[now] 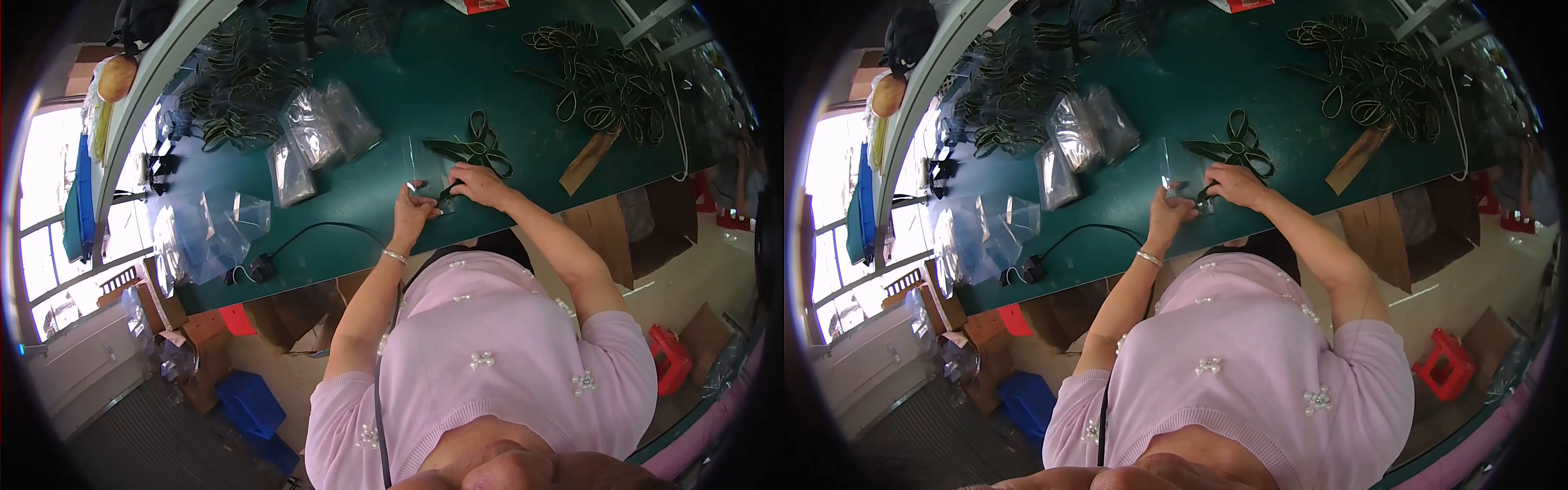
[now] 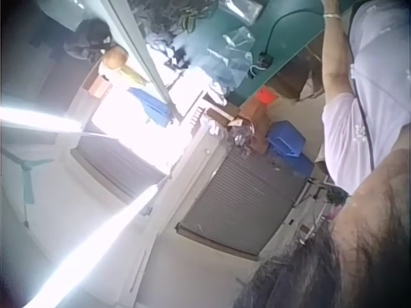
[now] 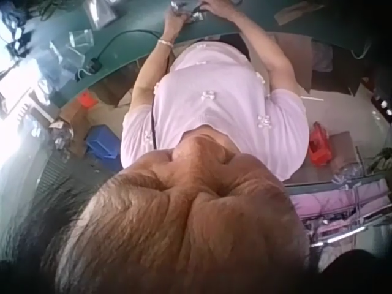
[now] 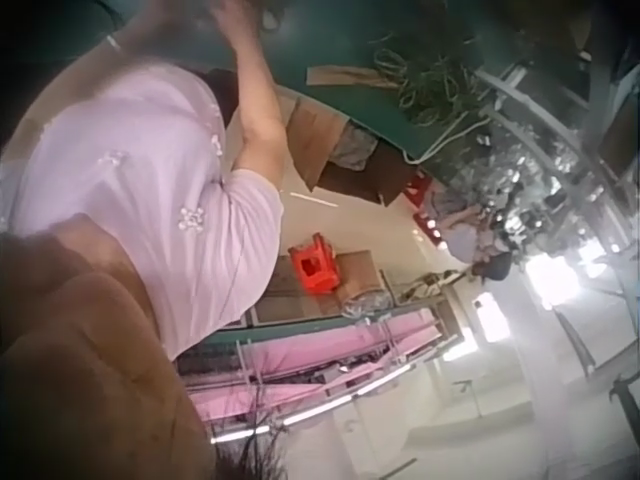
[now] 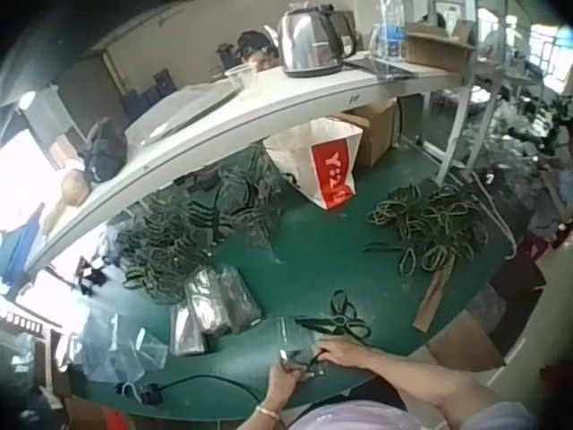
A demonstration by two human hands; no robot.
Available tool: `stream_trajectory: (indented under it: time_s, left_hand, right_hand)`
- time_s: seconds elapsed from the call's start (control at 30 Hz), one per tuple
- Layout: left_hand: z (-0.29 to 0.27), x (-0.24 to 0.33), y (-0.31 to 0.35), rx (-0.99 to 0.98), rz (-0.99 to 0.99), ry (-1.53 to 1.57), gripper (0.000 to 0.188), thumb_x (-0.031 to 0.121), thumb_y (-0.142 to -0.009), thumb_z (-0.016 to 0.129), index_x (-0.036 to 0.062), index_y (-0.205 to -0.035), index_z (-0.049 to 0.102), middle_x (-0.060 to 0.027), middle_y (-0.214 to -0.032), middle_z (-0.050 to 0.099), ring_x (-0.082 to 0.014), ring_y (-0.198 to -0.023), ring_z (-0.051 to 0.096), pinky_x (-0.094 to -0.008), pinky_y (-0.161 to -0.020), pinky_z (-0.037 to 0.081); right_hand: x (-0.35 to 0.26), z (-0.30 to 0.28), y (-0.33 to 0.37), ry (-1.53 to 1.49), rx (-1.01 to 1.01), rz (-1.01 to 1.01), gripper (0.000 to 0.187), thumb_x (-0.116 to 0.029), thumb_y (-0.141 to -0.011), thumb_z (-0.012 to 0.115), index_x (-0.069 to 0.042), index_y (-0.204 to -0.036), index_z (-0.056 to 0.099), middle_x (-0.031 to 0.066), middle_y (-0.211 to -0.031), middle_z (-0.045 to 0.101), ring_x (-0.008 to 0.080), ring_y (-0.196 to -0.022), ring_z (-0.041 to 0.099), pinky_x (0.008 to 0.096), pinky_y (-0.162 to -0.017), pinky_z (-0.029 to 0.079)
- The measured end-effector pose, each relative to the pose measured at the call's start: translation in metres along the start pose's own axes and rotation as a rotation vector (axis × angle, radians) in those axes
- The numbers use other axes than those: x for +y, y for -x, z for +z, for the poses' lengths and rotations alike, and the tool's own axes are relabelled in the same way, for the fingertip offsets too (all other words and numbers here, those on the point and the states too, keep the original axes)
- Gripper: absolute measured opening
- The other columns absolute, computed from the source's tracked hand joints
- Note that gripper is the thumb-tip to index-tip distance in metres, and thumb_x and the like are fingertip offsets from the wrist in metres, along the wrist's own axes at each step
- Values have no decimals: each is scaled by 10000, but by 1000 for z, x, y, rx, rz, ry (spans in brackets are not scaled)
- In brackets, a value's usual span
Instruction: Placing artificial decorative leaves into plastic bags and organizing them into bundles.
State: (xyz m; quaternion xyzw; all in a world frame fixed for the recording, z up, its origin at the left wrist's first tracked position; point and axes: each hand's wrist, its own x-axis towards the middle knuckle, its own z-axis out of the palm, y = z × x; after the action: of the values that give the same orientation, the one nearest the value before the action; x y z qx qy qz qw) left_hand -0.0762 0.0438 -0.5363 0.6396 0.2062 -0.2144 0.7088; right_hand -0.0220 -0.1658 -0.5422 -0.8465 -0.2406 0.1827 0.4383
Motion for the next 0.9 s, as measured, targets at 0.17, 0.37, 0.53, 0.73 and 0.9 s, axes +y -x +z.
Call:
stream_trajectory:
  time_s: [0.17,0.37,0.53,0.73,0.9]
  left_hand:
    - [5,-2,0,47,33,5,505,-92,-794,580,0,-1261,413,-138,-856,670,-213,-667,684,-294,-620,581]
    - [7,-6,-2,42,6,26,497,-98,-796,577,-4,-1259,423,-134,-846,663,-208,-675,681,-290,-625,585]
    - [13,-1,-1,73,26,13,489,-104,-785,579,-18,-1246,441,-128,-853,661,-204,-671,675,-289,-622,586]
    - [19,3,-2,119,45,-103,498,-99,-746,595,-33,-1222,463,-122,-808,664,-186,-632,661,-279,-588,568]
    - [23,-7,-10,189,76,-199,454,-73,-718,644,-14,-1155,537,-86,-672,661,-144,-542,633,-270,-516,523]
  right_hand:
    - [3,5,-2,31,-2,21,212,-196,-808,681,-36,-905,582,127,-934,582,343,-869,599,420,-729,468]
    - [6,1,-6,-8,-46,25,206,-185,-793,680,-34,-887,577,122,-921,595,345,-885,606,427,-744,476]
    - [7,1,-7,48,-70,21,205,-187,-784,675,-38,-891,583,123,-929,604,342,-919,610,434,-769,483]
    - [4,3,-6,108,-62,38,212,-187,-781,671,-34,-898,584,130,-948,611,347,-923,612,441,-779,487]
    - [-2,-1,-8,151,-66,29,228,-196,-777,673,-21,-886,577,136,-943,608,350,-903,611,451,-760,485]
